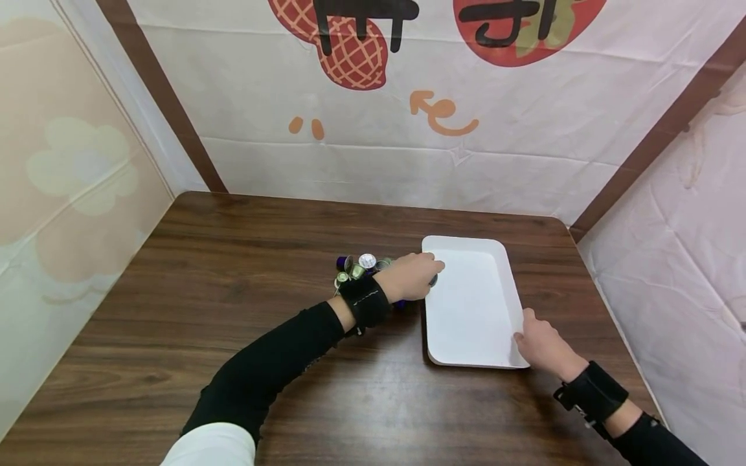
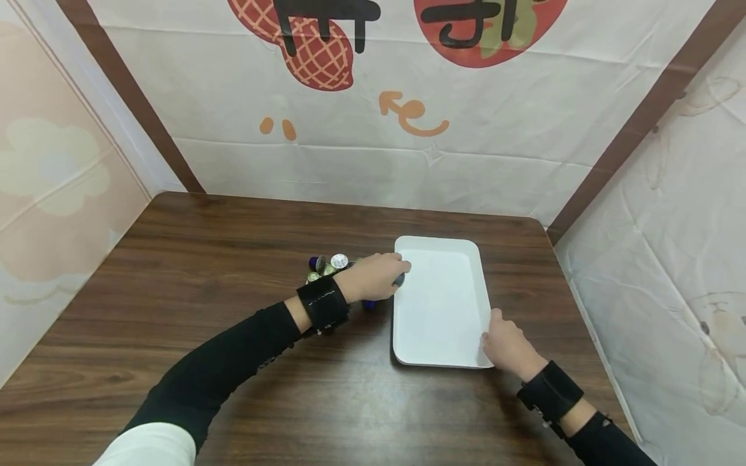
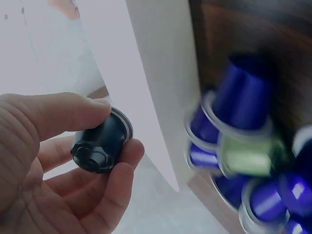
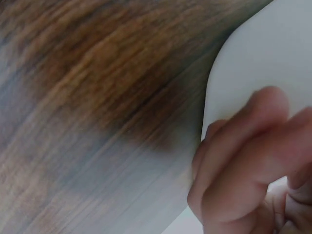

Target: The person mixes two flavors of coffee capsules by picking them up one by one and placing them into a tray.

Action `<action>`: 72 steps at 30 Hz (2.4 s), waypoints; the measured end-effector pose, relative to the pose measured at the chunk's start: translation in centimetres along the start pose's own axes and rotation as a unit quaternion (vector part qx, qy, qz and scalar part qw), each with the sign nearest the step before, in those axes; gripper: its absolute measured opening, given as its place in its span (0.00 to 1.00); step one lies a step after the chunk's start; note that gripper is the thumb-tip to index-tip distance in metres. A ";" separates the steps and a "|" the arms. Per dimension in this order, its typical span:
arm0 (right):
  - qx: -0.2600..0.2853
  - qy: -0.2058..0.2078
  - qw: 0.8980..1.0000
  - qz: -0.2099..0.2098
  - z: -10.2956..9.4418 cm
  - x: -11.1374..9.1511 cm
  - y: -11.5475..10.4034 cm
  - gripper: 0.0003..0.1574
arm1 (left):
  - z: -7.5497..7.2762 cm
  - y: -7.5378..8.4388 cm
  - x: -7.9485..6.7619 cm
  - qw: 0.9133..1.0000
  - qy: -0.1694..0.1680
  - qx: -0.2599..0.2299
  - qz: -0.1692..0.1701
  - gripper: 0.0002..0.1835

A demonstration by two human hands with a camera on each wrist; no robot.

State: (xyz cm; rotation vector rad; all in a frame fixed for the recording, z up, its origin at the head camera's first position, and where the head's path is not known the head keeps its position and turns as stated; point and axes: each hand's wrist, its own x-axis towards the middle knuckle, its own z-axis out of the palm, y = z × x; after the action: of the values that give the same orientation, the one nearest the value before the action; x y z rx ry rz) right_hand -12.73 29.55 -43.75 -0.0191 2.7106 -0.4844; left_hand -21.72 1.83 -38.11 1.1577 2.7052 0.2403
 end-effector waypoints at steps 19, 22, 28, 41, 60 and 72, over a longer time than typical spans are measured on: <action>0.045 0.009 0.999 0.013 1.2 0.7 0.4 0.25 | 1.7 0.9 3.7 0.999 -0.017 -0.009 -0.026 0.17; 0.059 -0.004 0.998 0.027 1.4 0.8 0.4 0.26 | 1.6 0.6 3.6 0.999 -0.019 -0.008 -0.032 0.21; 0.062 -0.006 0.997 0.035 1.3 0.5 0.6 0.26 | 0.0 -1.2 2.7 0.999 0.004 -0.004 -0.045 0.13; 0.078 -0.010 0.997 0.028 1.3 0.4 0.5 0.28 | -2.7 -9.2 -2.3 0.986 -0.051 0.010 -0.158 0.25; 0.075 -0.008 0.997 0.031 1.3 0.5 0.8 0.28 | -0.2 -13.8 -5.1 0.962 -0.106 -0.120 -0.220 0.23; 0.073 -0.013 0.997 0.032 1.4 0.8 0.8 0.29 | 0.7 -14.9 -5.6 0.967 -0.092 -0.104 -0.215 0.21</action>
State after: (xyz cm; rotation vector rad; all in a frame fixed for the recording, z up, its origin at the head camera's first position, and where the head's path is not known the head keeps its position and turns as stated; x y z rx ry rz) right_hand -12.88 29.81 -45.54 0.0997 2.6351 -0.6576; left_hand -28.15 -12.35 -41.52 0.4924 2.6051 0.3223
